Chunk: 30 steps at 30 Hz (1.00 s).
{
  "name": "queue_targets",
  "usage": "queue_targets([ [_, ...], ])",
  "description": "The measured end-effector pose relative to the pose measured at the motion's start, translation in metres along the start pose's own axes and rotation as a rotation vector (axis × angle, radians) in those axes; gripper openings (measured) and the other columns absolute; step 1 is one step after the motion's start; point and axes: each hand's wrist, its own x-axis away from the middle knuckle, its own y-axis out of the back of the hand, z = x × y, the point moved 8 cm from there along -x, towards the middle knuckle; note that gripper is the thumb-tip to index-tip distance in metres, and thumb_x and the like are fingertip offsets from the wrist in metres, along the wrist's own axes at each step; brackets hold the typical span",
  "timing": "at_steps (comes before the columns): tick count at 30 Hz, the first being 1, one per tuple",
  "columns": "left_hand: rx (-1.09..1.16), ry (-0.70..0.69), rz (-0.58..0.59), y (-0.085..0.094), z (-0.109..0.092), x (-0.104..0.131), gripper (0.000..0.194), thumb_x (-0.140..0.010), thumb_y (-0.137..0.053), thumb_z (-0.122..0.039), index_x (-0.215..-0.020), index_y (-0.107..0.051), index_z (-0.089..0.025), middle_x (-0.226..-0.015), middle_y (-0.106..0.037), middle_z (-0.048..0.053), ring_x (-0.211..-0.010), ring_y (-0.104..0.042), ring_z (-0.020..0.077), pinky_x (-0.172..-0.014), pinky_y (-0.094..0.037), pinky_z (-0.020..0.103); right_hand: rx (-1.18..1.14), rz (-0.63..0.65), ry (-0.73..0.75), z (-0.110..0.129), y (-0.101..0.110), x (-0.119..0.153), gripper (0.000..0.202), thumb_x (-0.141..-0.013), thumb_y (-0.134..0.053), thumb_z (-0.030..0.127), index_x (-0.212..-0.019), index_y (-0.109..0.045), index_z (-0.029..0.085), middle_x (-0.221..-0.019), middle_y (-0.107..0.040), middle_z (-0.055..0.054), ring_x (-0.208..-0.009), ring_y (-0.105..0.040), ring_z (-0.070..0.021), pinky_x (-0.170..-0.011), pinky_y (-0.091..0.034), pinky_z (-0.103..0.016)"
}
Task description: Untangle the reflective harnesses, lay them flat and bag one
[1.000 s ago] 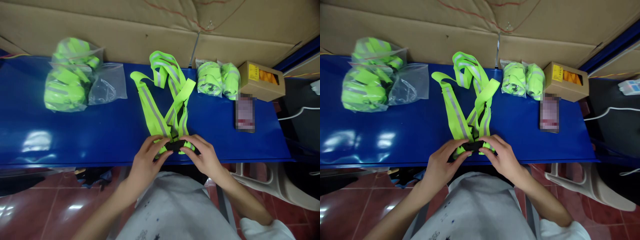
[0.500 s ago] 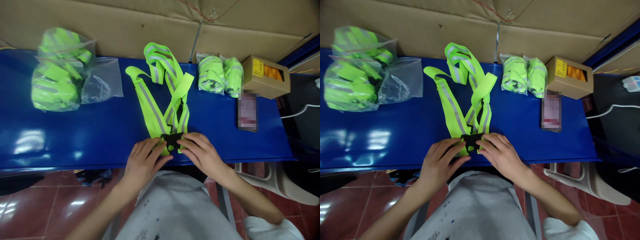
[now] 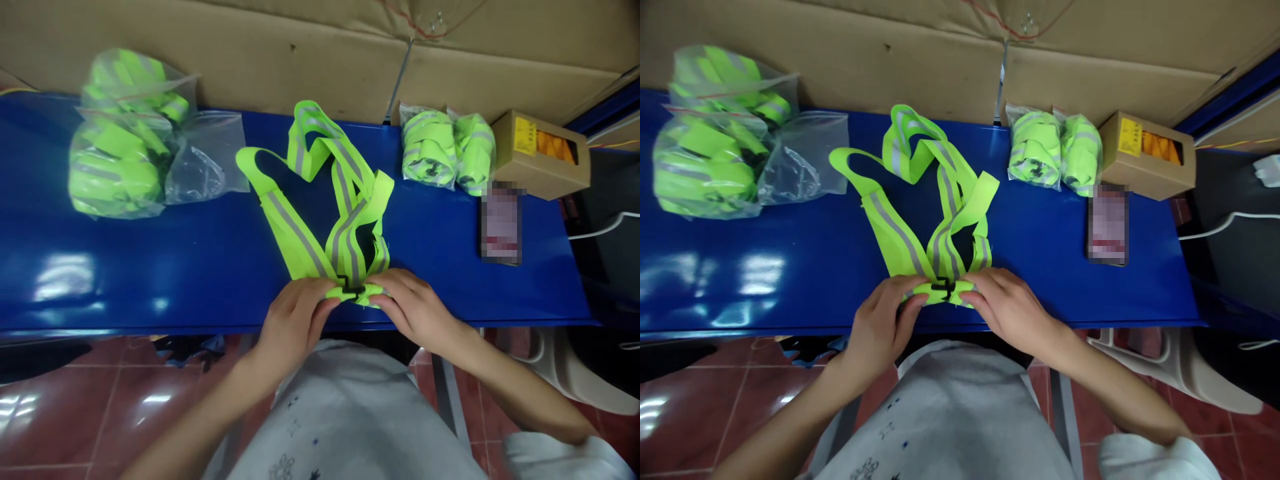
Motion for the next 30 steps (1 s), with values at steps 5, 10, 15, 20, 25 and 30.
queue_targets([
  [5,-0.127,0.148,0.025,-0.009,0.011,-0.008,0.017,-0.111,-0.051,-0.026,-0.122,-0.062,-0.019,-0.103,-0.073,0.006,-0.094,-0.068,0.0229,-0.080,-0.046,0.036,-0.121,0.051,-0.174,-0.018,-0.006,-0.009,0.024,-0.113,-0.052,0.033,-0.130,-0.059,0.017,-0.107,-0.077,-0.007,-0.090,-0.075,-0.0180,-0.078,-0.058,-0.030],
  [10,-0.305,0.142,-0.134,-0.004,0.007,-0.005,0.014,-0.105,-0.064,-0.026,-0.117,-0.062,-0.019,-0.117,-0.066,0.013,-0.106,-0.064,0.0280,-0.085,-0.046,0.039,-0.062,-0.034,-0.121,-0.018,-0.008,-0.012,0.015,-0.110,-0.058,0.029,-0.119,-0.066,0.019,-0.111,-0.073,-0.009,-0.107,-0.071,-0.0204,-0.091,-0.057,-0.033],
  [15,-0.180,0.076,-0.020,-0.007,0.004,-0.002,0.012,-0.107,-0.062,-0.026,-0.114,-0.063,-0.016,-0.110,-0.069,0.012,-0.101,-0.066,0.0237,-0.088,-0.054,0.035,0.059,-0.100,-0.032,-0.014,-0.006,-0.009,0.010,-0.107,-0.063,0.025,-0.107,-0.071,0.019,-0.104,-0.075,-0.007,-0.098,-0.069,-0.0211,-0.088,-0.055,-0.036],
  [20,-0.190,-0.062,0.183,0.006,0.000,0.017,0.054,-0.102,-0.067,-0.052,-0.139,-0.062,-0.013,-0.127,-0.072,0.016,-0.117,-0.066,0.0336,-0.103,-0.051,0.052,0.163,0.009,0.091,0.000,-0.004,0.006,0.036,-0.109,-0.058,0.043,-0.128,-0.070,0.014,-0.120,-0.079,-0.011,-0.108,-0.072,-0.0248,-0.095,-0.056,-0.041],
  [25,-0.188,-0.141,0.203,0.014,0.002,0.035,0.036,-0.103,-0.067,-0.024,-0.137,-0.062,-0.012,-0.133,-0.073,0.016,-0.122,-0.067,0.0324,-0.112,-0.047,0.053,0.365,0.086,0.146,0.010,-0.012,0.024,0.051,-0.110,-0.055,0.046,-0.146,-0.061,0.012,-0.136,-0.074,-0.015,-0.118,-0.069,-0.0302,-0.099,-0.053,-0.047],
  [30,-0.017,-0.049,0.103,0.016,0.010,0.025,0.028,-0.108,-0.060,-0.030,-0.131,-0.061,-0.013,-0.118,-0.077,0.013,-0.112,-0.070,0.0265,-0.102,-0.054,0.043,0.117,0.043,0.088,0.005,-0.010,0.015,0.038,-0.109,-0.057,0.044,-0.127,-0.069,0.012,-0.114,-0.078,-0.013,-0.103,-0.071,-0.0252,-0.090,-0.057,-0.040],
])
